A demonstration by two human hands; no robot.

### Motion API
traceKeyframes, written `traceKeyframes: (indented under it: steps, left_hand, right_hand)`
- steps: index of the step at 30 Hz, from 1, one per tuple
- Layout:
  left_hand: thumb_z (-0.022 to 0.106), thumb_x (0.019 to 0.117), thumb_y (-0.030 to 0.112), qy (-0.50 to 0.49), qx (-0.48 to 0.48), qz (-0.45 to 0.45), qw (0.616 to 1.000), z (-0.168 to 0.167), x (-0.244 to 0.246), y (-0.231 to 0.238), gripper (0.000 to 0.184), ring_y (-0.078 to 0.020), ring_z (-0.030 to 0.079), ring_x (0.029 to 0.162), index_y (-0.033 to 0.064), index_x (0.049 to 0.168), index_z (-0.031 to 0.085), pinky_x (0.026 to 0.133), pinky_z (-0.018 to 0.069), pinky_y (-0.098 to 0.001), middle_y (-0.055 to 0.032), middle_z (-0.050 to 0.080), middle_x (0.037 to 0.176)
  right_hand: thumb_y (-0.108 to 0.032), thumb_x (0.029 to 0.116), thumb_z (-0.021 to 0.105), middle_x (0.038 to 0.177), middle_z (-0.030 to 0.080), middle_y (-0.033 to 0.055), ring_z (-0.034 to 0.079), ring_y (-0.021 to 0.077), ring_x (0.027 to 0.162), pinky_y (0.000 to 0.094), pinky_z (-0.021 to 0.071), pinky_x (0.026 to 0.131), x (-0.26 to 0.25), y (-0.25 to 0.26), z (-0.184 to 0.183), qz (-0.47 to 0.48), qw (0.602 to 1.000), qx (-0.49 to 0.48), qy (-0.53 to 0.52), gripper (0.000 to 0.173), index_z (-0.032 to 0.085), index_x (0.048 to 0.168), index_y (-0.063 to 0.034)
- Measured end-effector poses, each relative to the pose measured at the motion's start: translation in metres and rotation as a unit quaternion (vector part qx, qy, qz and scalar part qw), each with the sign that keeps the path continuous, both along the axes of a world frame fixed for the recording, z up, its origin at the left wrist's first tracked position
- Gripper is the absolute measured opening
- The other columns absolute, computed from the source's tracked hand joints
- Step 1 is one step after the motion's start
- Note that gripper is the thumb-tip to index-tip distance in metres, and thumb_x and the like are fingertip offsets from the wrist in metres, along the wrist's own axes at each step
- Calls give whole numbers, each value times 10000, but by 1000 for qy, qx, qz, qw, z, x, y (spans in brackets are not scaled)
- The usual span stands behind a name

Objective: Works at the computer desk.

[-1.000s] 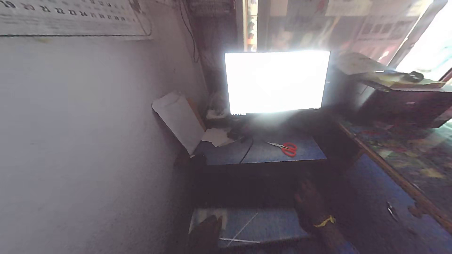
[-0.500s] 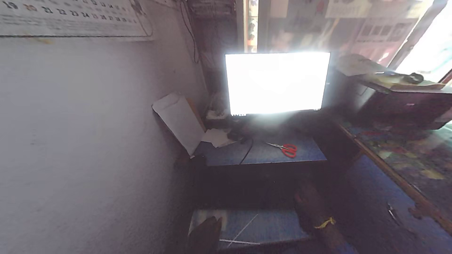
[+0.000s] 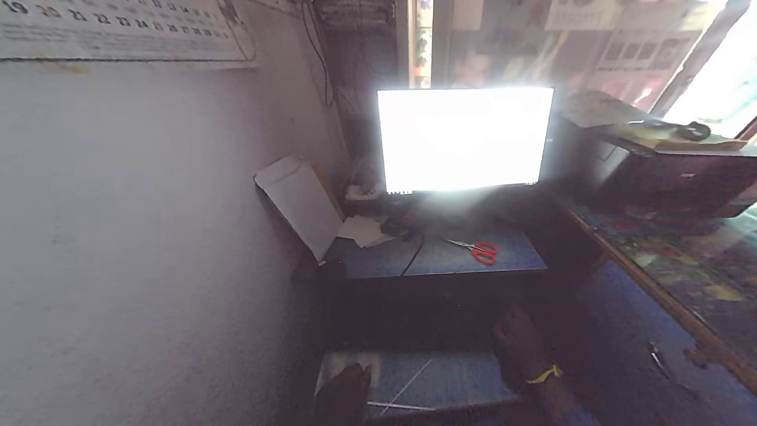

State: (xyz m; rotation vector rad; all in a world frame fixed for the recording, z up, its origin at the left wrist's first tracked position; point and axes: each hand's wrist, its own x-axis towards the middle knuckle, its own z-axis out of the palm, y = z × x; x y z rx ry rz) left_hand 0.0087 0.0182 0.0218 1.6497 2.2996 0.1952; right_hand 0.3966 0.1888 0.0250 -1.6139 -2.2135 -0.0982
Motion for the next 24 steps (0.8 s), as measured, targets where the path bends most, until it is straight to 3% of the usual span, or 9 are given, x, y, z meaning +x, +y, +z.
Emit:
traceKeyframes:
  steps: [11, 18, 21, 24]
  left_hand:
    - [362, 1063, 523, -1, 4, -5, 1000, -2, -3, 0, 578, -327, 722, 999, 70, 1065, 722, 853, 561, -548, -156, 743, 1027]
    - [366, 1074, 491, -41, -72, -5, 997, 19, -2, 1, 525, -350, 696, 1082, 93, 1212, 678, 917, 539, -576, -171, 724, 1128]
    - [396, 1074, 449, -58, -46, -18, 997, 27, 0, -5, 489, -352, 687, 1090, 83, 1236, 677, 935, 533, -579, -179, 717, 1137]
    - [444, 1055, 458, -56, -20, -3, 998, 18, 0, -6, 476, -341, 689, 1087, 96, 1237, 694, 935, 535, -577, -166, 727, 1132]
  right_hand:
    - [-355, 975, 536, 1420, 608, 139, 557, 300, 1348, 452, 474, 1114, 1, 1, -2, -6, 1000, 5, -10, 430, 701, 1272, -91]
    - [-371, 1000, 513, 1435, 587, 194, 544, 355, 1356, 511, 457, 1120, -9, -8, 27, -57, 996, -65, 8, 495, 632, 1374, -69]
    - [-374, 1020, 500, 1331, 652, 201, 612, 362, 1258, 558, 495, 1051, -18, -13, 48, -82, 987, -131, 35, 484, 639, 1345, -44]
    - [-372, 1019, 490, 1320, 659, 193, 609, 361, 1262, 558, 491, 1056, -16, -15, 41, -68, 990, -125, 19, 465, 660, 1311, -53]
